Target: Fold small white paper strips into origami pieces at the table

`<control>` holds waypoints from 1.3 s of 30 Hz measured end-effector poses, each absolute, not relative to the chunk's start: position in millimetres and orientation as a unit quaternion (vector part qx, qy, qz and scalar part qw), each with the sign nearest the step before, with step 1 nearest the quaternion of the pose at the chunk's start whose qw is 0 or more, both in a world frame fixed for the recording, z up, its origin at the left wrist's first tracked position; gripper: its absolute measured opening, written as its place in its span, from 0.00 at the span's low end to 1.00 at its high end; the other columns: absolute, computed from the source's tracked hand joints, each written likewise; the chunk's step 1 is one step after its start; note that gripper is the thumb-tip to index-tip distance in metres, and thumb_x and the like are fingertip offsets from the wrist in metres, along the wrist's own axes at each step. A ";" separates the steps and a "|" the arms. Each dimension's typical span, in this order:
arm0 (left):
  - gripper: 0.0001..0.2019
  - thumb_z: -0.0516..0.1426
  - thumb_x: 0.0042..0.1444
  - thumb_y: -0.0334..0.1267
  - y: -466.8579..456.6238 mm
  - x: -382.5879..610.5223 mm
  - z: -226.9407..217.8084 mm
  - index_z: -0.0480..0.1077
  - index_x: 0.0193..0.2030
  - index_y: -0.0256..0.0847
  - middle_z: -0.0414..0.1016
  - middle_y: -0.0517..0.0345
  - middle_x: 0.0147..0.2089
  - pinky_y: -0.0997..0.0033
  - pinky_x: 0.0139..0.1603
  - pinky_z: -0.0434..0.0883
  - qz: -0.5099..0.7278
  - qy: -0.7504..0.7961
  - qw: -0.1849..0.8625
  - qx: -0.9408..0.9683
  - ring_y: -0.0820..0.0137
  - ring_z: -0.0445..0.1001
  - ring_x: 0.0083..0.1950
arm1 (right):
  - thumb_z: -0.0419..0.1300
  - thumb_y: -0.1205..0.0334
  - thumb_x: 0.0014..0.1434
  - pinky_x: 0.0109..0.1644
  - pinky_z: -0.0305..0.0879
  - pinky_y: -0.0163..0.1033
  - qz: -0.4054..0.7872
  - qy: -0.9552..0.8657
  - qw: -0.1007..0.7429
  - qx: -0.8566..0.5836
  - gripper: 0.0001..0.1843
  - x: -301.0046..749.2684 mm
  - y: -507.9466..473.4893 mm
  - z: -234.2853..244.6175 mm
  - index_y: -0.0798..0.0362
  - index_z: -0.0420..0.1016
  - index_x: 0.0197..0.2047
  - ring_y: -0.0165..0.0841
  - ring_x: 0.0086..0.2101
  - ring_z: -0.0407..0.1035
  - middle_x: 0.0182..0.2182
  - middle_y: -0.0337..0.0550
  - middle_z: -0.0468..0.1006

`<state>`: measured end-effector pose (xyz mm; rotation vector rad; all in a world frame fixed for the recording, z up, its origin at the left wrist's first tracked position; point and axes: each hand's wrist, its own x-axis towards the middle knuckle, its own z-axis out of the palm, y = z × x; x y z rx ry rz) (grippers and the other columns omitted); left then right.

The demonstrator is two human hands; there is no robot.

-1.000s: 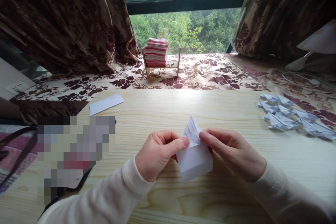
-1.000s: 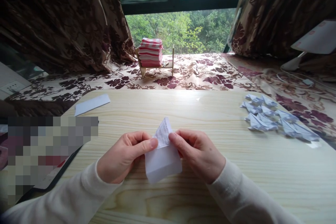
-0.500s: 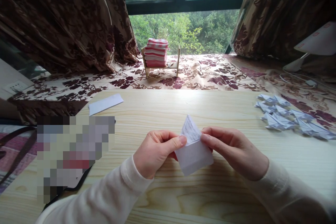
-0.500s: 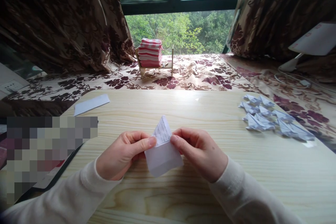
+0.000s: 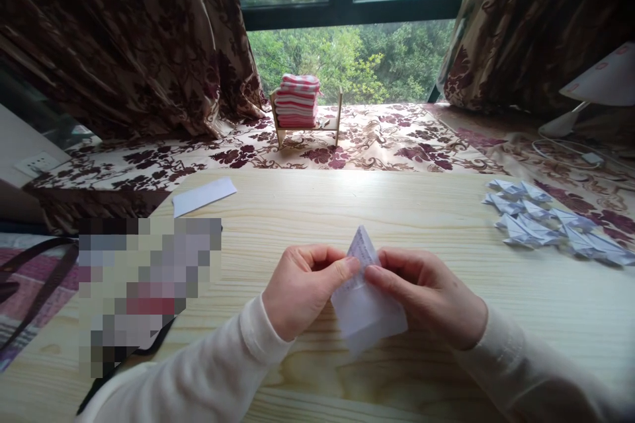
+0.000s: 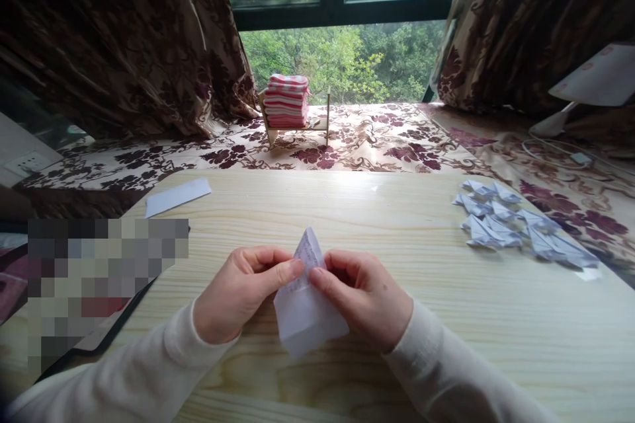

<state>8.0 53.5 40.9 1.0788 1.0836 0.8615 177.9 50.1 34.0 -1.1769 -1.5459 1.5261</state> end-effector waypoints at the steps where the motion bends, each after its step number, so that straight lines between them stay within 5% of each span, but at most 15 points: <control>1: 0.10 0.63 0.44 0.40 53.1 8.7 41.4 0.76 0.25 0.33 0.75 0.56 0.25 0.76 0.29 0.64 0.378 0.475 0.636 0.476 0.73 0.68 0.28 | 0.64 0.49 0.49 0.22 0.53 0.30 0.581 -0.587 0.335 -0.453 0.19 177.7 50.1 33.4 0.57 0.69 0.23 0.25 0.21 0.56 0.19 0.35 0.64; 9: 0.09 0.66 0.39 0.39 46.9 13.1 46.7 0.78 0.24 0.32 0.75 0.55 0.24 0.76 0.27 0.63 0.342 0.475 0.635 0.504 0.72 0.68 0.28 | 0.64 0.50 0.49 0.26 0.57 0.31 0.587 -0.564 0.383 -0.437 0.18 174.9 56.5 29.4 0.57 0.69 0.22 0.25 0.23 0.58 0.20 0.36 0.66; 18: 0.12 0.57 0.47 0.41 48.4 12.4 47.8 0.74 0.23 0.32 0.67 0.58 0.21 0.74 0.26 0.58 0.288 0.479 0.598 0.575 0.73 0.62 0.26 | 0.63 0.59 0.46 0.25 0.58 0.33 0.538 -0.575 0.423 -0.450 0.10 174.2 54.8 31.7 0.56 0.71 0.22 0.27 0.22 0.60 0.18 0.37 0.68; 28: 0.09 0.57 0.45 0.38 53.2 1.8 49.2 0.74 0.22 0.35 0.64 0.62 0.18 0.74 0.24 0.56 0.300 0.525 0.558 0.569 0.75 0.60 0.23 | 0.66 0.54 0.45 0.28 0.60 0.33 0.477 -0.519 0.508 -0.495 0.13 198.5 69.0 33.3 0.55 0.73 0.23 0.27 0.23 0.62 0.20 0.37 0.70; 35: 0.09 0.58 0.46 0.38 50.9 12.7 50.2 0.73 0.21 0.35 0.68 0.59 0.22 0.75 0.26 0.60 0.336 0.485 0.565 0.576 0.73 0.63 0.27 | 0.66 0.52 0.45 0.25 0.60 0.33 0.530 -0.569 0.411 -0.476 0.16 183.6 58.0 40.2 0.56 0.71 0.21 0.27 0.22 0.61 0.19 0.37 0.69; 39: 0.10 0.58 0.45 0.39 51.3 12.9 48.4 0.73 0.20 0.34 0.67 0.60 0.21 0.76 0.27 0.59 0.353 0.503 0.574 0.542 0.74 0.62 0.26 | 0.65 0.53 0.47 0.30 0.66 0.35 0.558 -0.556 0.412 -0.458 0.13 176.0 52.5 35.6 0.56 0.73 0.28 0.30 0.26 0.67 0.24 0.40 0.74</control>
